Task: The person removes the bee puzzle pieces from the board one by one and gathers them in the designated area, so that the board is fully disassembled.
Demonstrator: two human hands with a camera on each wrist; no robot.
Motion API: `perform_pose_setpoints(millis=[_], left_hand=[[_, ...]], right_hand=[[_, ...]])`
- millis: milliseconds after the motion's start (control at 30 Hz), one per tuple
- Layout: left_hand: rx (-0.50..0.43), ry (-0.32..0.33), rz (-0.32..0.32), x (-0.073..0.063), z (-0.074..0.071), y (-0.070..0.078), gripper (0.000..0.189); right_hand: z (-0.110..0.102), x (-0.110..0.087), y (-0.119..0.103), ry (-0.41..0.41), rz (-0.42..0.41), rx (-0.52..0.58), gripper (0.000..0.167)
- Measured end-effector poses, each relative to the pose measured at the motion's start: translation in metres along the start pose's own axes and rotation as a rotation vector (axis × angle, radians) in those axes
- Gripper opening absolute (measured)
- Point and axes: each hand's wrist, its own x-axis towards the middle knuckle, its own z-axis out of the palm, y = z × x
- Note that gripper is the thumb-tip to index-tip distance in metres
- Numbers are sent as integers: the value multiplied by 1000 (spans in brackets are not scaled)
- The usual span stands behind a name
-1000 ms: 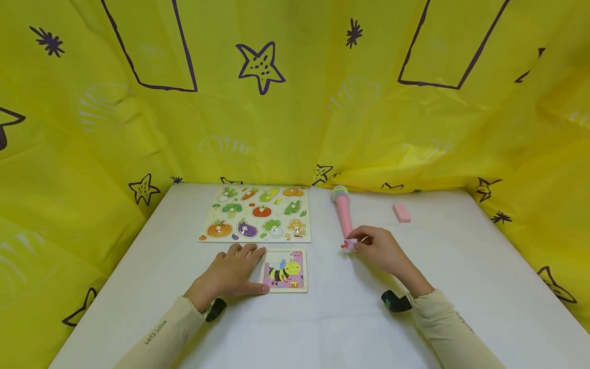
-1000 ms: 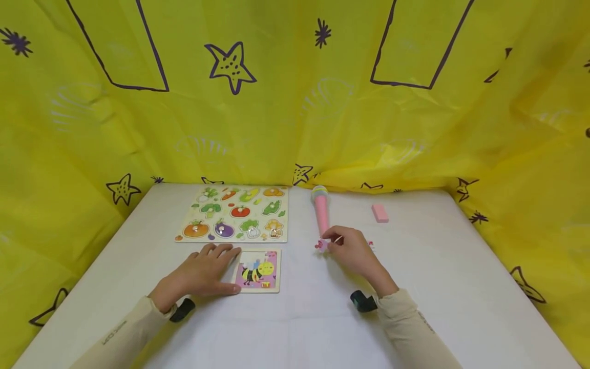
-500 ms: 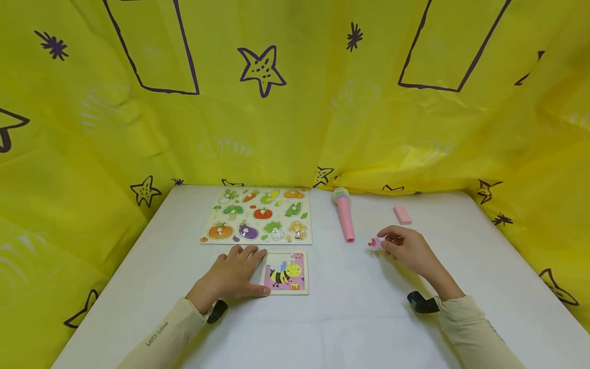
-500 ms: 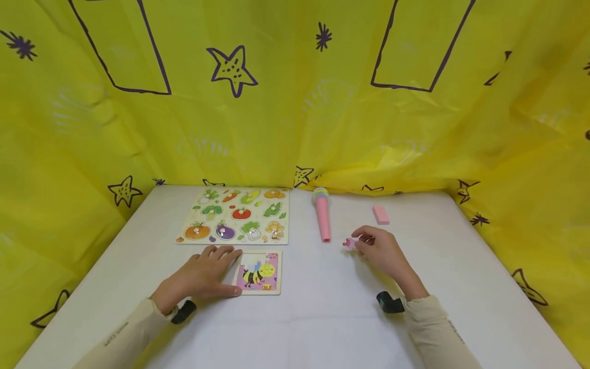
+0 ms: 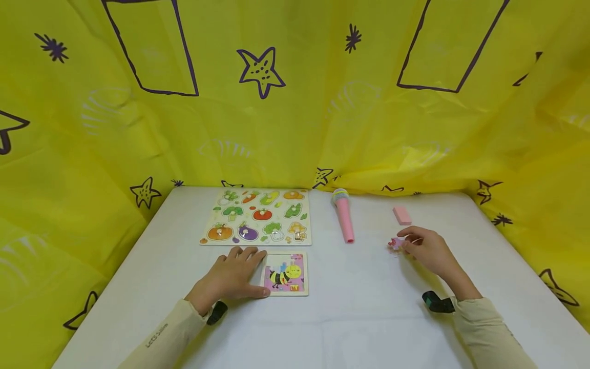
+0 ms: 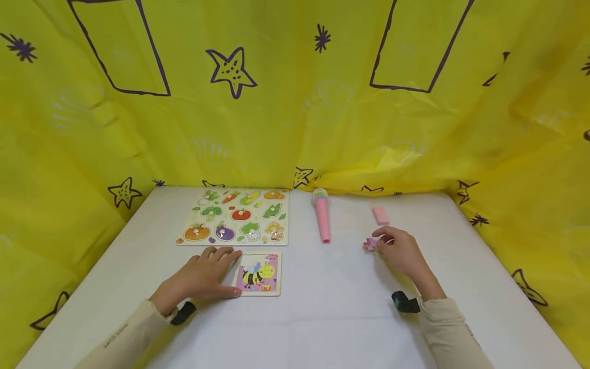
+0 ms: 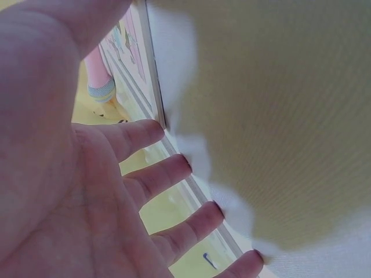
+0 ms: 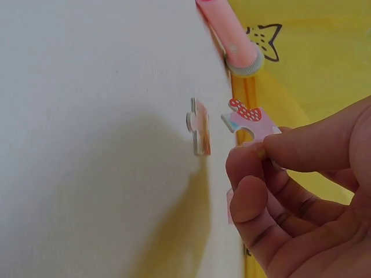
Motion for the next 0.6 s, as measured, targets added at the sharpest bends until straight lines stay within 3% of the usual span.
perform_pose_setpoints(millis=[600], left_hand=[[2,16,7,0,1,-1,97]], right_hand=[[-11,-3,17,2,121,-73,23]])
